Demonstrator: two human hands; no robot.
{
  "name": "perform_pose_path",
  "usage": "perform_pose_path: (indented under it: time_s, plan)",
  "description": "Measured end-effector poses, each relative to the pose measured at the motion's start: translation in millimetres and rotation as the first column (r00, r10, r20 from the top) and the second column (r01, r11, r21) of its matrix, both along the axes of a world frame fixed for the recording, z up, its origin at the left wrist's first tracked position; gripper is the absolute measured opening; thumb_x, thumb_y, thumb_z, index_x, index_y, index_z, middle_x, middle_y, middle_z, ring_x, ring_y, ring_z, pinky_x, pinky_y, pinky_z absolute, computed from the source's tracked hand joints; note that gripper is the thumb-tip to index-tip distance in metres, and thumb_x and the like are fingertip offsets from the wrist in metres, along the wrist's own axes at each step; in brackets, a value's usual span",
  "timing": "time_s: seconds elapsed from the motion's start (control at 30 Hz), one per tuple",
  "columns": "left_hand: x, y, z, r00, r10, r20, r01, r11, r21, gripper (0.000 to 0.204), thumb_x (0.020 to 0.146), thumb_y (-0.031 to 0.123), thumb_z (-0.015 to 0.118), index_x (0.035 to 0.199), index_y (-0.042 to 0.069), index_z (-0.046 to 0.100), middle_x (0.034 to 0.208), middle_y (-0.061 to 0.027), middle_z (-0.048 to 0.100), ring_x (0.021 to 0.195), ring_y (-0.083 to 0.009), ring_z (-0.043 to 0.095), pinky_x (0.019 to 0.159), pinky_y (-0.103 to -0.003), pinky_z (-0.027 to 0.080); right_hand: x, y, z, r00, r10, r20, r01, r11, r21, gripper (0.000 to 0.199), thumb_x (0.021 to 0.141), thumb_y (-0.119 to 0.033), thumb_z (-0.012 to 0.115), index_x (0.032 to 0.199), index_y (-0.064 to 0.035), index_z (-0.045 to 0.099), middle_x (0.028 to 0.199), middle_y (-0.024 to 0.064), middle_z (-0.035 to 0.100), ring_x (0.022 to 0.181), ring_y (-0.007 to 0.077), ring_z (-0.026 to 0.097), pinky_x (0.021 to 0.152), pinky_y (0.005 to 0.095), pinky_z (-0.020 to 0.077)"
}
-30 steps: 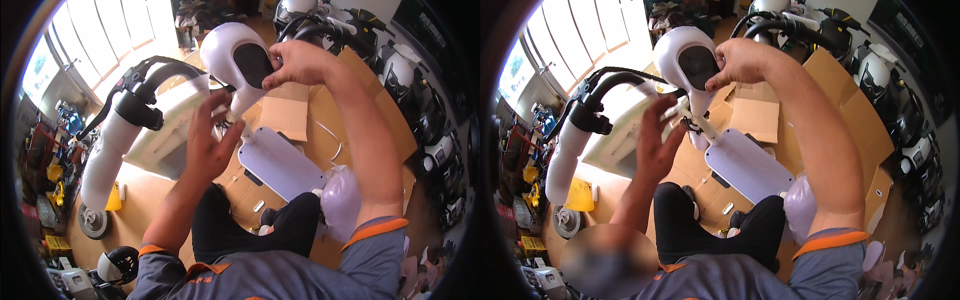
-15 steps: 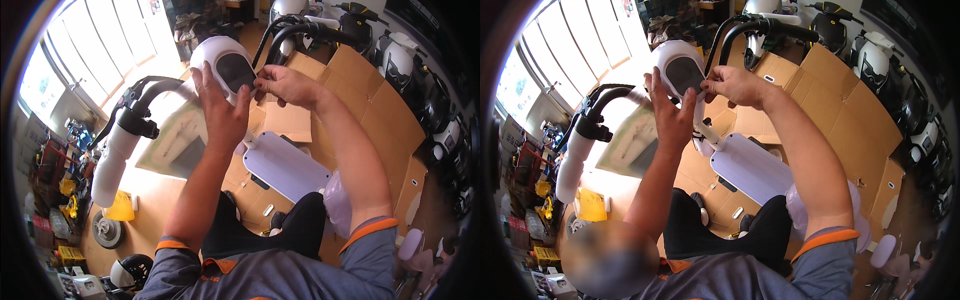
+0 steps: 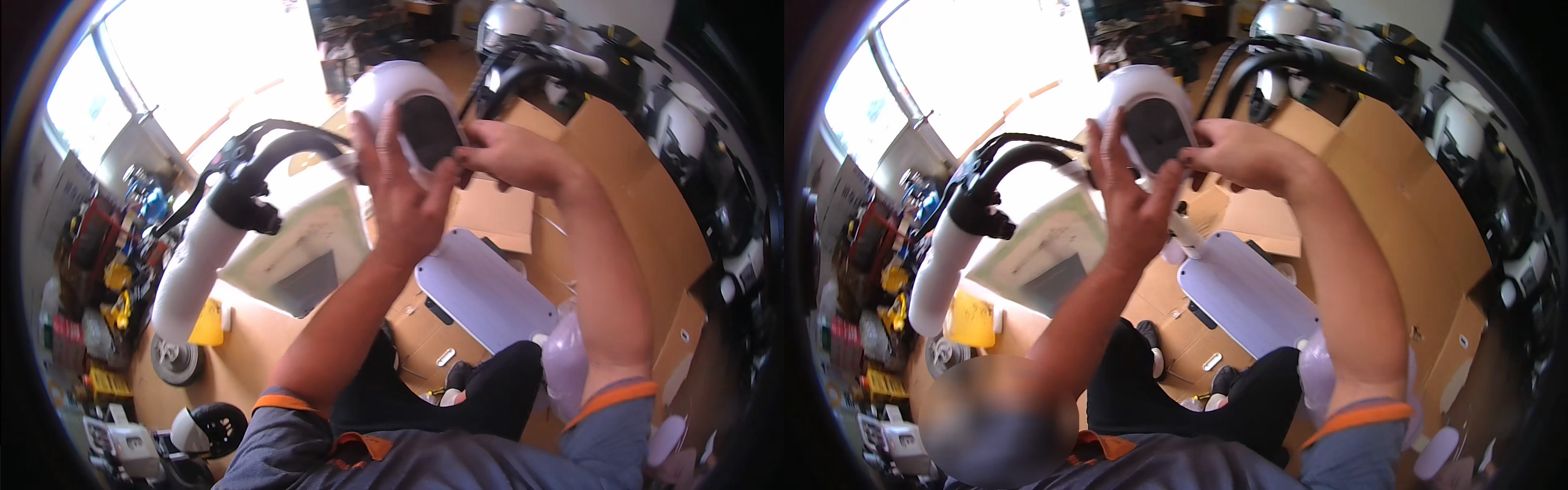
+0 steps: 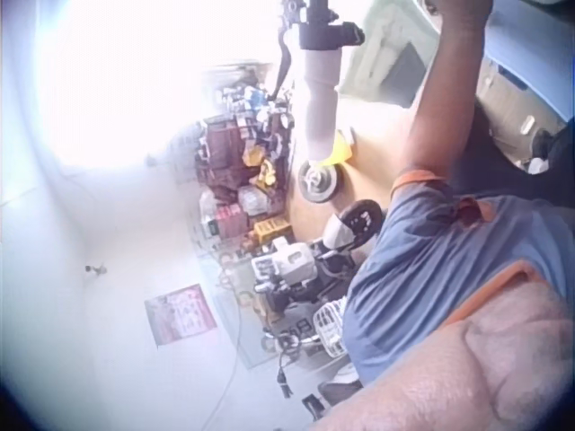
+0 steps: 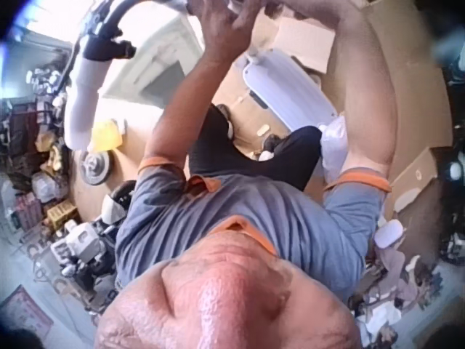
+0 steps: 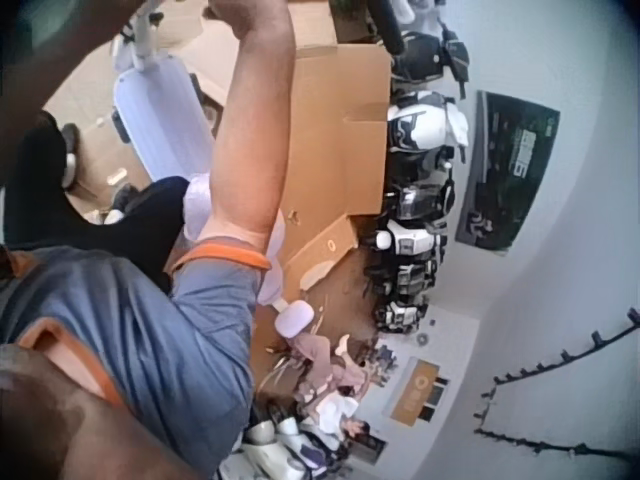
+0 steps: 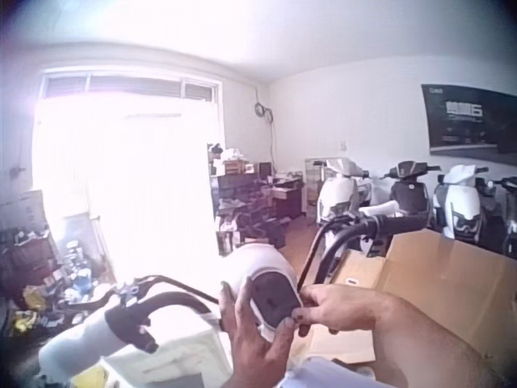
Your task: The person assembles a light purple electric scooter by attaching the front body panel and handlebars. They use a screwdriver to secure screws, remove parts from plastic packaging, and align components before tightening them.
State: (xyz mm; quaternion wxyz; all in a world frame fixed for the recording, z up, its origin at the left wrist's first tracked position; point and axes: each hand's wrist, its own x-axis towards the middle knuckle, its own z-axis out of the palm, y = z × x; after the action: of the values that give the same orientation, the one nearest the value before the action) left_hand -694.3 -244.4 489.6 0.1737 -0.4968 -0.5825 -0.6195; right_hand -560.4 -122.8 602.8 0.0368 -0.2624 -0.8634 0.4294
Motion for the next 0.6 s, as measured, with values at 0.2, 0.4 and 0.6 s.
perform_pose_path:
  time_s: [0.2,0.4,0.6]
  plan:
    - [6.4,-1.1,3.8,0.999,-0.022,-0.028,0.022,1.0,0.005,0.085,0.093,0.023,0.074,0.166,0.01,0.031,0.168,-0.0429,0.005,0.157,-0.0606,0.008,0.128,-0.058,0.013,8.5,-9.0,-2.3,0.995,-0.084,-0.05,0.085,0.996,0.021,0.019,0.106,-0.025,0.059,0.117,-0.0086,0.062,0.097,0.0,0.071,0.083,0.0089,0.066,0.06,0.0263,0.0472]
    - [5.0,-23.3,5.8,0.999,0.009,0.042,-0.005,0.996,-0.085,0.078,0.097,0.024,0.07,0.165,0.016,0.034,0.17,-0.0398,0.003,0.158,-0.0582,0.009,0.128,-0.054,0.016,4.8,-31.1,-25.3,0.978,-0.176,-0.11,0.186,0.978,0.094,0.021,0.11,-0.027,0.055,0.113,-0.006,0.059,0.091,0.0063,0.068,0.08,0.0202,0.068,0.064,0.0375,0.0527]
    - [2.5,-20.9,8.1,0.995,-0.06,0.075,0.07,0.988,-0.139,0.078,0.094,0.021,0.074,0.164,0.017,0.038,0.171,-0.0374,0.005,0.159,-0.0557,0.014,0.128,-0.053,0.021,11.2,-47.5,-51.1,0.912,-0.224,-0.345,0.38,0.779,0.498,0.033,0.109,-0.038,0.053,0.113,-0.0049,0.056,0.107,0.0252,0.073,0.103,0.0512,0.067,0.086,0.0572,0.0521]
